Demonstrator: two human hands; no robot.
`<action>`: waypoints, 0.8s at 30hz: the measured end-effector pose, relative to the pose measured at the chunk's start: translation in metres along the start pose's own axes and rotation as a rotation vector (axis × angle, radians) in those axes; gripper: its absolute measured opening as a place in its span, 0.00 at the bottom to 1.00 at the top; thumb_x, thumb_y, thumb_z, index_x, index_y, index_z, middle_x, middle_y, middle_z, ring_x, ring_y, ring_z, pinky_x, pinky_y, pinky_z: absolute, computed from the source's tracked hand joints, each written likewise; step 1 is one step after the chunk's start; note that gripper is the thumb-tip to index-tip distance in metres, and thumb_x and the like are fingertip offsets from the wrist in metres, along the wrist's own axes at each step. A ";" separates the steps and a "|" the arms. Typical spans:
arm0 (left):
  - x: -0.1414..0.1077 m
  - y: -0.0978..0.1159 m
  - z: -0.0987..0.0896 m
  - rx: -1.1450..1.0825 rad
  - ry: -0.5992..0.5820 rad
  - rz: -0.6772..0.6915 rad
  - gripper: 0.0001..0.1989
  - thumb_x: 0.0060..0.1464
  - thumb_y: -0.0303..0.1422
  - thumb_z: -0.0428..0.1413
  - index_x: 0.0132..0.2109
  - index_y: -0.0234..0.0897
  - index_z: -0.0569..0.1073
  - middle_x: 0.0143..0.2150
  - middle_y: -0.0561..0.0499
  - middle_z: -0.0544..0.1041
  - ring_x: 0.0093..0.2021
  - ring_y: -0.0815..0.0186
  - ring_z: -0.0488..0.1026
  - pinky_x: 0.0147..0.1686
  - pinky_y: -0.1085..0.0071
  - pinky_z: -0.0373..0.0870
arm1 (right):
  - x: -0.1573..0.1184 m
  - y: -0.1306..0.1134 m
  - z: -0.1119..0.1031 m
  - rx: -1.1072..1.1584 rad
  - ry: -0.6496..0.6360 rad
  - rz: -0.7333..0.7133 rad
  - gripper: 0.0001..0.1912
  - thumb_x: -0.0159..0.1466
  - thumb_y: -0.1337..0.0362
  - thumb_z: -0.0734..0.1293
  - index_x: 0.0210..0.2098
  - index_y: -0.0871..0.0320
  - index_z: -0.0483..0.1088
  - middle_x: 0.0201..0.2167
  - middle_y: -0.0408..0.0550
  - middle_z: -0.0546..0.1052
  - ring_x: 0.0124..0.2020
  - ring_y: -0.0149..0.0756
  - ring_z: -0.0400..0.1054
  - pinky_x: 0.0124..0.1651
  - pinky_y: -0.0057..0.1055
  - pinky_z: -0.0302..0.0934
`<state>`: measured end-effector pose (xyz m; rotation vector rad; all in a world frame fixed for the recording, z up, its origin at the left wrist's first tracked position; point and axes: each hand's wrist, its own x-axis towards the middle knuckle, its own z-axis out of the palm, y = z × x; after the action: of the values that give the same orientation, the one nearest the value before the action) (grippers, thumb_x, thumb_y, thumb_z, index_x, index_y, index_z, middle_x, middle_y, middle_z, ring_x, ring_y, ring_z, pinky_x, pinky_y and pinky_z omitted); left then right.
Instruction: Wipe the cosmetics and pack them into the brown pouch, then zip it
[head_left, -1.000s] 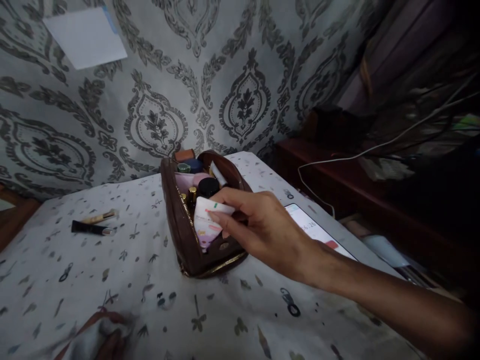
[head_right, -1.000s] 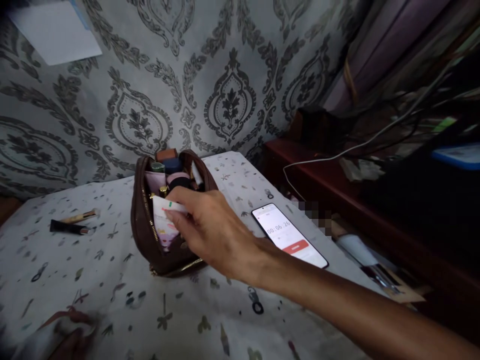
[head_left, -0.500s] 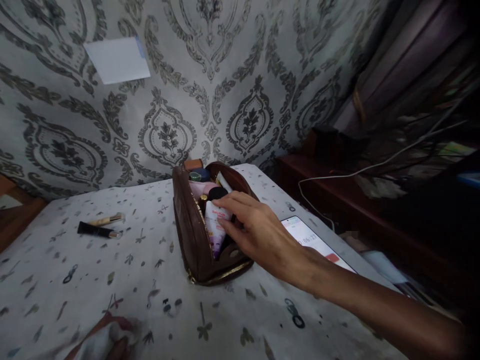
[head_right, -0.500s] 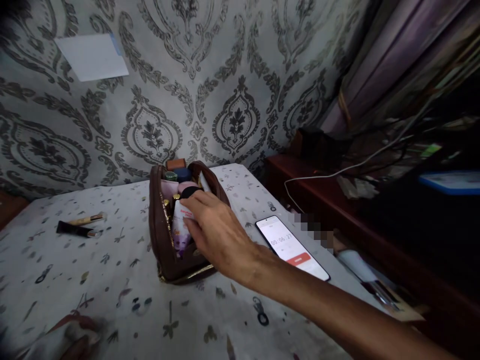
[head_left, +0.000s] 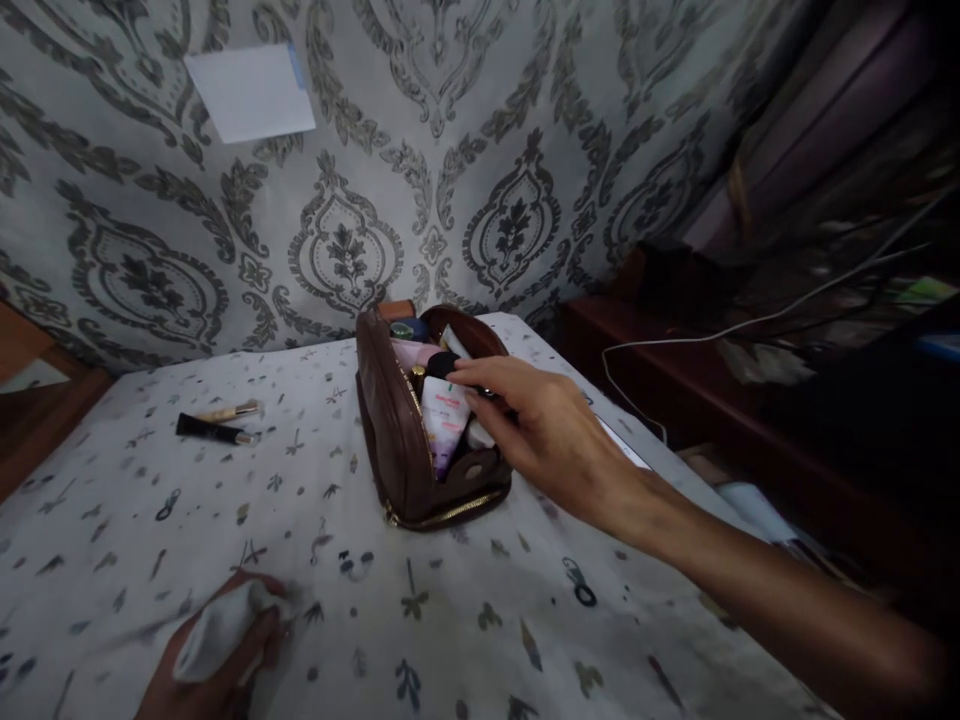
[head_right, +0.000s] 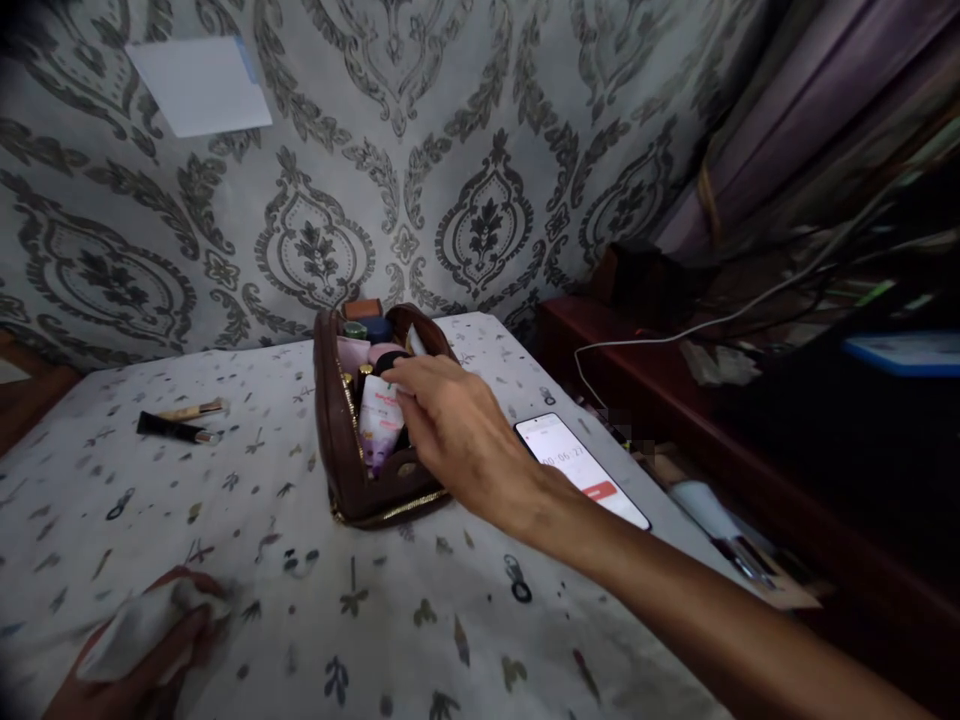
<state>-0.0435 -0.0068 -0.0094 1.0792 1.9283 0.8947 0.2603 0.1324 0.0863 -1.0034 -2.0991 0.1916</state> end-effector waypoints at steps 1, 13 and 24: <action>-0.002 0.003 -0.001 0.004 -0.008 0.013 0.25 0.41 0.59 0.61 0.36 0.44 0.76 0.21 0.54 0.73 0.23 0.63 0.70 0.23 0.71 0.66 | -0.001 0.000 0.000 0.000 -0.004 0.018 0.14 0.65 0.71 0.61 0.45 0.56 0.76 0.45 0.50 0.80 0.47 0.43 0.75 0.49 0.38 0.69; 0.007 0.002 -0.006 -0.117 -0.174 -0.001 0.22 0.47 0.52 0.61 0.38 0.39 0.74 0.22 0.54 0.73 0.22 0.67 0.66 0.21 0.74 0.61 | -0.021 -0.012 0.005 -0.041 0.137 -0.059 0.10 0.67 0.70 0.63 0.44 0.55 0.75 0.46 0.52 0.77 0.48 0.43 0.72 0.49 0.40 0.68; 0.024 0.009 -0.028 -0.135 -0.191 0.143 0.16 0.53 0.47 0.57 0.35 0.37 0.72 0.24 0.52 0.73 0.25 0.65 0.71 0.21 0.74 0.65 | -0.054 -0.057 0.058 0.294 -0.054 -0.350 0.13 0.65 0.77 0.63 0.47 0.59 0.71 0.36 0.50 0.77 0.37 0.36 0.71 0.38 0.31 0.68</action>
<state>-0.0729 0.0126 0.0052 1.1877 1.6274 0.9492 0.2052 0.0660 0.0400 -0.4544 -2.1775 0.3401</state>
